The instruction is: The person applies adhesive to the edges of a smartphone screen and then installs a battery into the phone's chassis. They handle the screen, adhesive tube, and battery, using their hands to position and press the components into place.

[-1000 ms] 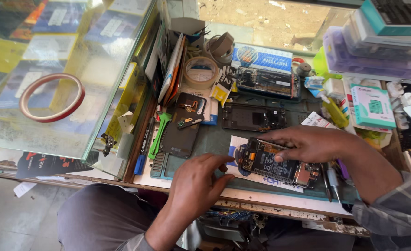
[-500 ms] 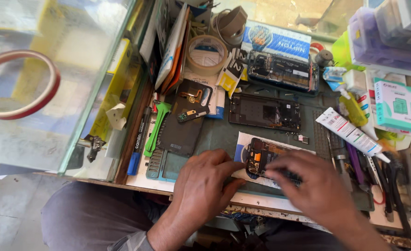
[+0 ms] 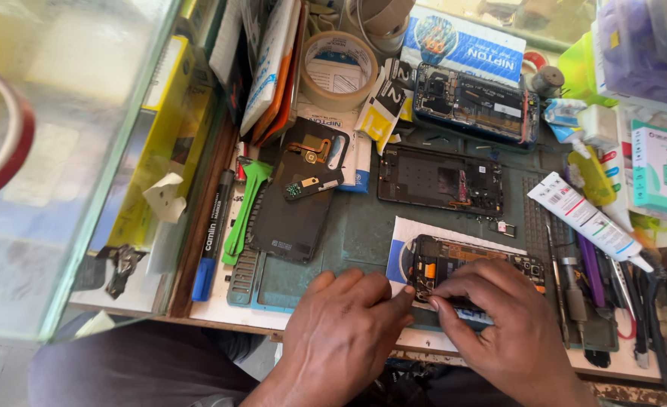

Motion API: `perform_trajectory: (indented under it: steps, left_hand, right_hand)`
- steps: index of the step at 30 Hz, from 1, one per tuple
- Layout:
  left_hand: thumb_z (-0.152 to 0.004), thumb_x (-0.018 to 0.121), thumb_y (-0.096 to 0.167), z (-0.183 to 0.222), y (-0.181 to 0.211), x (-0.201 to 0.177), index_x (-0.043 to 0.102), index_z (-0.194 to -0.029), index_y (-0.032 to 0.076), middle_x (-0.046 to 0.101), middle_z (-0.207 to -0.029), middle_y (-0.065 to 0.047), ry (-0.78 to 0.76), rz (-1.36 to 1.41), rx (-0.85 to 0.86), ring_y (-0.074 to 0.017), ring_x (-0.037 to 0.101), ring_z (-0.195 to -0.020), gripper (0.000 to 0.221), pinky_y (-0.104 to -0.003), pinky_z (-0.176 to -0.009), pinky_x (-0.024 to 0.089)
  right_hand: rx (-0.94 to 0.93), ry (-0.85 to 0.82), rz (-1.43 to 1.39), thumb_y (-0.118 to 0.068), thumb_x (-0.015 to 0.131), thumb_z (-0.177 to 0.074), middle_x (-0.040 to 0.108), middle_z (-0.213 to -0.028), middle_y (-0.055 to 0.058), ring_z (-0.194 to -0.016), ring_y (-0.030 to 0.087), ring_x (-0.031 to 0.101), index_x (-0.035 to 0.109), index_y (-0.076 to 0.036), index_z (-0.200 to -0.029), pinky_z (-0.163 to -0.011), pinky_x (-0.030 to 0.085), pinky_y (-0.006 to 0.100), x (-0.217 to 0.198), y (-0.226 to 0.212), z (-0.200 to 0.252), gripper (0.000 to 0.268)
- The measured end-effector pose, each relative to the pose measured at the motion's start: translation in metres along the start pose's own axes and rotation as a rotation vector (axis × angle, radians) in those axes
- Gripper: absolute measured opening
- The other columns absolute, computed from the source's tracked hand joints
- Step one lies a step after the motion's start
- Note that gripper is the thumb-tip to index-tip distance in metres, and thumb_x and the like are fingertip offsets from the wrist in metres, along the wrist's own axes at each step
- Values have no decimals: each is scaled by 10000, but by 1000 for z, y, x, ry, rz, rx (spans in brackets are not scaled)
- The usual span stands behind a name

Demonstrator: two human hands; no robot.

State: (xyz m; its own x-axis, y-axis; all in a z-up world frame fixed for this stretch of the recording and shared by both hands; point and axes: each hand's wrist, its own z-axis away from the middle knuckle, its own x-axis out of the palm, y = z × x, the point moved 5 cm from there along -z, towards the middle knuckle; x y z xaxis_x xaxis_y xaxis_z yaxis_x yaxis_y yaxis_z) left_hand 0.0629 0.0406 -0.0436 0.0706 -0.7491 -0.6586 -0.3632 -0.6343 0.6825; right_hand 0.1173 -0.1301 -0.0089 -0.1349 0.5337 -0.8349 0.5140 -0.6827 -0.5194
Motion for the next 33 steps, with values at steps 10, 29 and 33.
perform_trajectory:
  steps: [10, 29, 33]
  left_hand:
    - [-878, 761, 249, -3, -10, 7, 772, -1154, 121, 646, -867, 2, -65, 34, -21, -210, 618, -832, 304, -394, -672, 415]
    - [-871, 771, 248, -2, -11, 6, 762, -1148, 106, 656, -897, -15, -60, 51, -8, -226, 635, -858, 311, -407, -684, 422]
    - [-873, 764, 239, -1, -11, 6, 763, -1157, 109, 656, -897, -16, -71, 42, -6, -223, 632, -853, 312, -402, -675, 413]
  right_hand:
    - [88, -19, 141, -179, 816, -700, 679, -837, 42, -790, 247, 683, 734, -111, -824, -686, 543, 383, 9, 4, -3, 164]
    - [131, -231, 69, -240, 819, -789, 702, -973, 21, -862, 194, 724, 716, -127, -935, -750, 558, 324, 9, 18, -10, 212]
    - [-20, -104, 189, -179, 804, -719, 690, -891, 50, -843, 246, 704, 728, -94, -866, -727, 559, 368, 7, -1, -8, 187]
